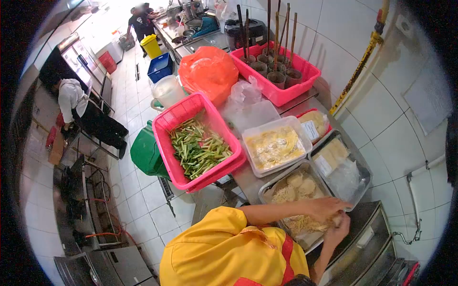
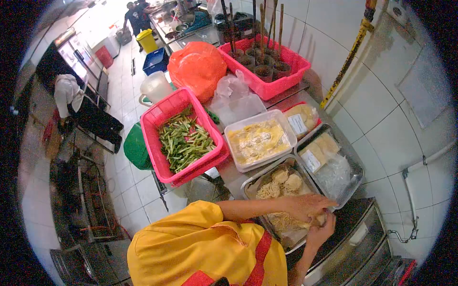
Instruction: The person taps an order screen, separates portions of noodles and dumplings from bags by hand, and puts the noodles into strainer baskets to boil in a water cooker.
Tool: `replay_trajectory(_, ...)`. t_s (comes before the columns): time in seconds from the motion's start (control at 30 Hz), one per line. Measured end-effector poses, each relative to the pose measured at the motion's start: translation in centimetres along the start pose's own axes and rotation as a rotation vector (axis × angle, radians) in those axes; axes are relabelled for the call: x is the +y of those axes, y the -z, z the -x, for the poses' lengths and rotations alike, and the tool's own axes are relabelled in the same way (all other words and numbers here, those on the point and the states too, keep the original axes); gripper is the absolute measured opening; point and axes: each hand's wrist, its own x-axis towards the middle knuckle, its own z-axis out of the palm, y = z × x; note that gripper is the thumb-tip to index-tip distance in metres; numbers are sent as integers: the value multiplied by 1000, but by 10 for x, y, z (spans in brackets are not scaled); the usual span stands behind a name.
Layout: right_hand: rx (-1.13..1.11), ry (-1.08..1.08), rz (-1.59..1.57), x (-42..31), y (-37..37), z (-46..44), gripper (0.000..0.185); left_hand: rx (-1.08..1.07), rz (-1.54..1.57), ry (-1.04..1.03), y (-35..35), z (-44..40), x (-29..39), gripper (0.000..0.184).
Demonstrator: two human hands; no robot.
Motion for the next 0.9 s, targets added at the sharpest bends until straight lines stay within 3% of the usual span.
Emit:
replay_trajectory(0.07, 138, 85, 38, -30, 21, -12, 30, -96, 99, 81, -26, -4, -27, 81)
replay_trajectory(0.1, 217, 151, 85, -56, 35, -20, 27, -407, 164, 187, -37, -11, -48, 80)
replay_trajectory(0.17, 330, 204, -12, -84, 60, -28, 28, -726, 229, 285, -35, -14, -53, 80)
replay_trajectory(0.27, 254, 166, -54, -72, 74, -25, 29, -611, 459, 349, -30, 0, -59, 73)
replay_trajectory(0.3, 258, 166, -49, -70, 75, -25, 29, -372, 487, 314, -34, 8, -66, 69)
replay_trajectory(0.37, -311, -91, 171, -61, 76, -16, 49, -128, 627, 278, -34, 13, -66, 62)
replay_trajectory(0.47, -312, -90, 20, -25, 39, -2, 95, -161, 565, 305, 2, -3, -37, 61)
replay_trajectory(0.5, -212, -134, -36, -7, 18, 0, 89, -124, 740, 186, 6, -3, -32, 56)
replay_trajectory(0.53, -237, -163, -111, 17, -3, 5, 76, -119, 1326, 127, -20, -5, -54, 57)
replay_trajectory(0.57, -260, -195, -184, 41, -24, 11, 62, -231, 1364, 237, 3, -10, -30, 56)
replay_trajectory(0.67, -126, -375, -97, 41, -16, 23, 45, -104, 1060, 165, 7, -6, -29, 50)
replay_trajectory(0.73, -99, -319, -96, -4, 20, 2, 37, -78, 916, 108, 12, -7, -27, 48)
replay_trajectory(0.8, 13, -254, -182, 0, 21, 1, 37, -48, 827, 347, 13, -4, -31, 49)
replay_trajectory(0.83, 113, -165, -265, -2, 13, -1, 36, -56, 824, 345, 14, 1, -35, 49)
replay_trajectory(0.87, -93, -208, -97, 6, 14, -1, 42, -92, 754, 333, 11, 2, -35, 48)
replay_trajectory(0.9, -93, -212, -97, 9, 15, 6, 42, -123, 687, 321, 8, 4, -36, 47)
